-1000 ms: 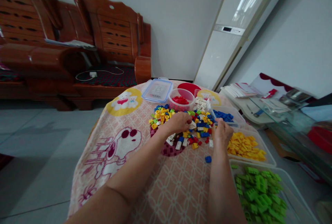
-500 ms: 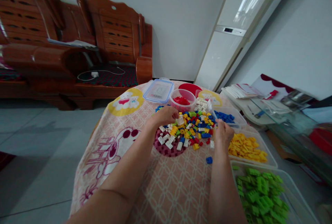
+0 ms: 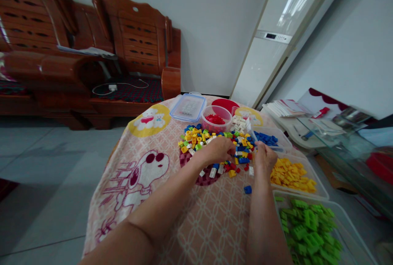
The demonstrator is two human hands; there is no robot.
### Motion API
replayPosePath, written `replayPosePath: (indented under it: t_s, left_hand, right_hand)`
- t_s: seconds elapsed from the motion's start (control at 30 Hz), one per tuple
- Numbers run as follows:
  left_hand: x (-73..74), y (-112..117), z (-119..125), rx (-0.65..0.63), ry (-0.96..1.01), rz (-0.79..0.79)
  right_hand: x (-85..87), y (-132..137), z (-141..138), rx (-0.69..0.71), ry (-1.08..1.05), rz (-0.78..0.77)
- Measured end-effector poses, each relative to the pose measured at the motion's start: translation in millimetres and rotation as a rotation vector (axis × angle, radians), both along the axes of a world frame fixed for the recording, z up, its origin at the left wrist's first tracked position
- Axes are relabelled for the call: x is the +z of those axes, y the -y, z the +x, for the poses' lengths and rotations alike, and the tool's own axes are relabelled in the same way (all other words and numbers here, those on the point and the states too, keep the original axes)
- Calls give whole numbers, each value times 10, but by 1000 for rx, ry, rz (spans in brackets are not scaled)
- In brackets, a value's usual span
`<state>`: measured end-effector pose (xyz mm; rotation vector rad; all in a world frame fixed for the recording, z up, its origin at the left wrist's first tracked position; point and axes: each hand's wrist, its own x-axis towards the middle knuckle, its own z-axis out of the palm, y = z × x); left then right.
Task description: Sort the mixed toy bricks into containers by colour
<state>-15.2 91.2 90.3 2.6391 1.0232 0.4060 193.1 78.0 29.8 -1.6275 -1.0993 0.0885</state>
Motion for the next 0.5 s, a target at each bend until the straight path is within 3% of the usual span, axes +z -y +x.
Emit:
replayPosePath:
  t_s: [0.13, 0.3, 0.4, 0.5]
  left_hand:
    - [-133, 167, 248, -71, -139, 30]
    - [-235, 205, 345, -68, -187, 42]
    - [-231, 118, 301, -43, -97, -14]
    - [-209, -14, 195, 63, 141, -104]
  right_hand:
    - [-9, -2, 9, -2, 17, -5]
    - [-32, -21, 26, 13, 4, 7]
    - [-33, -26, 28, 15, 2, 2]
    - [-28, -26, 24, 7, 0, 4]
